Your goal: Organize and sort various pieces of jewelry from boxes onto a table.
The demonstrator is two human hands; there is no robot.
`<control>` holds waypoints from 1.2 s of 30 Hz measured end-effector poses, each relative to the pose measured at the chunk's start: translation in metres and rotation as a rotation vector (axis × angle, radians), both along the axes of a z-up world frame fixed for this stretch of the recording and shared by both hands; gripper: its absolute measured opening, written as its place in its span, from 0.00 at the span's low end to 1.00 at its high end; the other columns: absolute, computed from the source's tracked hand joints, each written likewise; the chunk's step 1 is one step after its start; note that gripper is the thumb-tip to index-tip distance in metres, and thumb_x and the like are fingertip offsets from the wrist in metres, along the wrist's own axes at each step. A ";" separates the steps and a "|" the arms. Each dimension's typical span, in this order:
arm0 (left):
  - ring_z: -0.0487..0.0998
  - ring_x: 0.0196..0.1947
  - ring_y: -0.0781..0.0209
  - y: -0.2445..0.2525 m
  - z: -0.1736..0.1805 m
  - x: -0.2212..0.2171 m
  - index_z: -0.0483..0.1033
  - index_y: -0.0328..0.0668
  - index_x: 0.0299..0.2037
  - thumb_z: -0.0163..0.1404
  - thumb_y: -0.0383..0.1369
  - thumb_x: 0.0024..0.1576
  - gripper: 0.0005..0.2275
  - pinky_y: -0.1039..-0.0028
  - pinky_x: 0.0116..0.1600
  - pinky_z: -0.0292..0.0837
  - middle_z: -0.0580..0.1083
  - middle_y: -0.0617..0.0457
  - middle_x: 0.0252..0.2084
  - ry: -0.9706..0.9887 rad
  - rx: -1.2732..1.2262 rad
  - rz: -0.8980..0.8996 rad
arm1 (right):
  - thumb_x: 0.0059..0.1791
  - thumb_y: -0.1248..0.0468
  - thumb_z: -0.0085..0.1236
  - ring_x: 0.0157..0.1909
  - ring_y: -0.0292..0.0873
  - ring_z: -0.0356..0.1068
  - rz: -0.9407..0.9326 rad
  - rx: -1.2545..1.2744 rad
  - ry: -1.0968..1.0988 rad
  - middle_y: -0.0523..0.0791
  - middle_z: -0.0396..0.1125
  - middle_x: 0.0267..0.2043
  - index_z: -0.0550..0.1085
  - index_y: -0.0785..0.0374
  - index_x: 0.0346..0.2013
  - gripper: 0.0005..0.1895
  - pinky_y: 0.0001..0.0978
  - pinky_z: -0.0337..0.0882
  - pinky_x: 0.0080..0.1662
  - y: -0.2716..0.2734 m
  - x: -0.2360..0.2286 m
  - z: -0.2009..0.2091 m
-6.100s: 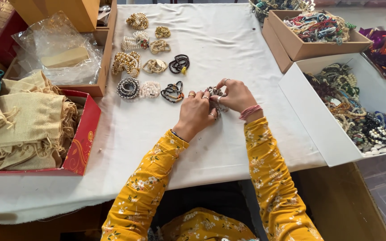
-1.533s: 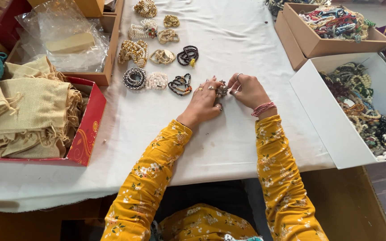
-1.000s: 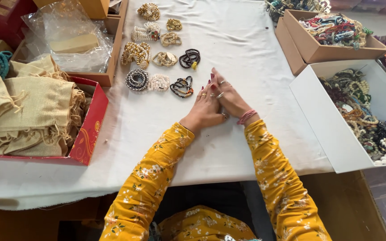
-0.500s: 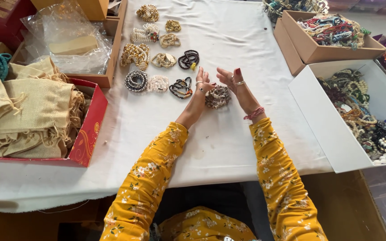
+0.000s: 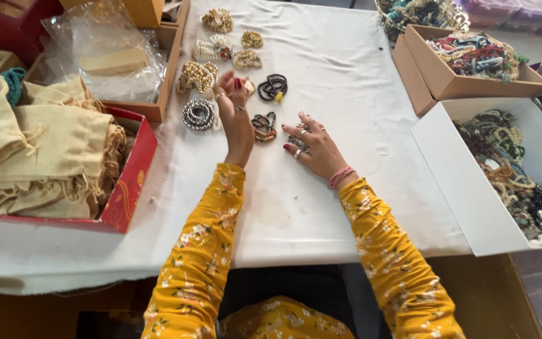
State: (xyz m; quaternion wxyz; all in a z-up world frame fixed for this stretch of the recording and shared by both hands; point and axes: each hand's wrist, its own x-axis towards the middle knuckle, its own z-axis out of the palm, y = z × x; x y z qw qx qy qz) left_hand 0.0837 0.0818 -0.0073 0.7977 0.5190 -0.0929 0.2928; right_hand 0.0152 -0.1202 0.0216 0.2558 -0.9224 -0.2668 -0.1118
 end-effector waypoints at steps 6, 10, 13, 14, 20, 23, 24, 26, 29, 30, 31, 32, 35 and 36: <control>0.78 0.30 0.40 -0.018 0.035 -0.045 0.77 0.35 0.34 0.48 0.37 0.64 0.13 0.56 0.32 0.72 0.75 0.40 0.29 -0.150 0.824 0.129 | 0.54 0.53 0.57 0.70 0.63 0.58 -0.094 -0.071 -0.106 0.62 0.56 0.70 0.72 0.55 0.65 0.25 0.48 0.59 0.69 -0.029 0.086 -0.018; 0.76 0.21 0.44 -0.019 0.035 -0.062 0.73 0.40 0.23 0.50 0.42 0.64 0.19 0.57 0.26 0.71 0.73 0.44 0.21 -0.215 1.213 -0.117 | 0.54 0.52 0.55 0.71 0.62 0.56 -0.204 -0.071 -0.084 0.62 0.56 0.70 0.72 0.54 0.65 0.25 0.47 0.57 0.69 -0.035 0.139 -0.015; 0.77 0.20 0.48 -0.015 0.025 -0.069 0.73 0.43 0.21 0.48 0.43 0.65 0.20 0.59 0.27 0.72 0.73 0.47 0.20 -0.445 1.417 -0.242 | 0.54 0.51 0.53 0.71 0.61 0.56 -0.291 -0.078 -0.075 0.60 0.56 0.70 0.72 0.54 0.64 0.25 0.46 0.57 0.68 -0.026 0.180 -0.016; 0.77 0.20 0.49 -0.015 0.026 -0.071 0.73 0.43 0.20 0.48 0.42 0.65 0.20 0.60 0.26 0.72 0.73 0.48 0.20 -0.453 1.453 -0.272 | 0.54 0.50 0.51 0.70 0.60 0.56 -0.305 -0.071 -0.047 0.59 0.56 0.70 0.71 0.53 0.64 0.25 0.46 0.57 0.68 -0.019 0.194 -0.015; 0.78 0.22 0.49 -0.012 0.022 -0.071 0.74 0.42 0.22 0.48 0.40 0.65 0.19 0.61 0.29 0.73 0.73 0.49 0.22 -0.446 1.404 -0.361 | 0.57 0.51 0.43 0.74 0.57 0.51 -0.229 -0.100 0.000 0.55 0.53 0.74 0.68 0.50 0.67 0.24 0.45 0.52 0.71 0.021 0.279 -0.033; 0.79 0.23 0.48 -0.012 0.019 -0.071 0.74 0.42 0.22 0.48 0.40 0.66 0.19 0.62 0.30 0.73 0.73 0.49 0.22 -0.382 1.371 -0.403 | 0.57 0.54 0.41 0.77 0.55 0.48 -0.128 -0.085 0.011 0.53 0.50 0.76 0.66 0.48 0.70 0.25 0.44 0.49 0.73 0.038 0.298 -0.041; 0.79 0.23 0.48 -0.013 0.018 -0.071 0.74 0.41 0.21 0.48 0.40 0.66 0.20 0.62 0.30 0.73 0.73 0.48 0.22 -0.368 1.354 -0.426 | 0.56 0.55 0.39 0.78 0.53 0.47 -0.087 -0.061 0.033 0.52 0.49 0.77 0.66 0.46 0.70 0.26 0.43 0.49 0.74 0.043 0.300 -0.040; 0.78 0.23 0.48 -0.013 0.015 -0.071 0.74 0.41 0.22 0.48 0.40 0.66 0.19 0.62 0.30 0.73 0.73 0.48 0.22 -0.363 1.342 -0.414 | 0.56 0.53 0.38 0.78 0.53 0.45 -0.095 -0.065 0.082 0.51 0.49 0.77 0.65 0.46 0.70 0.26 0.42 0.47 0.73 0.050 0.302 -0.032; 0.78 0.23 0.48 -0.013 0.015 -0.071 0.74 0.40 0.22 0.49 0.40 0.65 0.19 0.61 0.31 0.73 0.72 0.48 0.22 -0.365 1.337 -0.415 | 0.58 0.50 0.32 0.79 0.51 0.43 -0.065 0.009 0.177 0.52 0.48 0.78 0.62 0.48 0.72 0.27 0.42 0.43 0.74 0.047 0.309 -0.029; 0.78 0.23 0.48 -0.013 0.016 -0.070 0.73 0.41 0.21 0.48 0.40 0.65 0.20 0.61 0.31 0.73 0.72 0.49 0.21 -0.365 1.342 -0.424 | 0.60 0.49 0.28 0.80 0.51 0.43 -0.019 0.086 0.226 0.52 0.47 0.78 0.60 0.51 0.73 0.28 0.41 0.41 0.75 0.044 0.313 -0.027; 0.78 0.23 0.48 -0.013 0.016 -0.071 0.73 0.41 0.21 0.48 0.40 0.65 0.20 0.61 0.31 0.73 0.72 0.49 0.21 -0.365 1.344 -0.424 | 0.60 0.49 0.28 0.80 0.51 0.43 -0.019 0.087 0.226 0.52 0.47 0.78 0.60 0.51 0.73 0.28 0.41 0.41 0.75 0.040 0.307 -0.019; 0.78 0.23 0.48 -0.013 0.017 -0.072 0.73 0.41 0.20 0.48 0.40 0.66 0.20 0.61 0.31 0.73 0.72 0.49 0.22 -0.358 1.352 -0.426 | 0.60 0.46 0.24 0.81 0.49 0.42 0.041 0.436 0.350 0.52 0.46 0.79 0.57 0.54 0.74 0.30 0.40 0.39 0.75 0.036 0.301 -0.011; 0.78 0.23 0.48 -0.011 0.017 -0.072 0.73 0.41 0.21 0.48 0.40 0.66 0.19 0.61 0.30 0.72 0.71 0.49 0.21 -0.366 1.364 -0.413 | 0.61 0.44 0.27 0.83 0.48 0.41 0.120 0.873 0.508 0.53 0.46 0.80 0.54 0.59 0.75 0.32 0.38 0.39 0.77 0.021 0.293 -0.012; 0.77 0.23 0.48 -0.012 0.016 -0.072 0.73 0.41 0.23 0.48 0.40 0.66 0.18 0.61 0.30 0.73 0.71 0.49 0.21 -0.379 1.360 -0.392 | 0.61 0.46 0.34 0.83 0.48 0.41 0.140 0.951 0.548 0.54 0.47 0.80 0.54 0.60 0.75 0.32 0.37 0.40 0.77 0.014 0.292 -0.016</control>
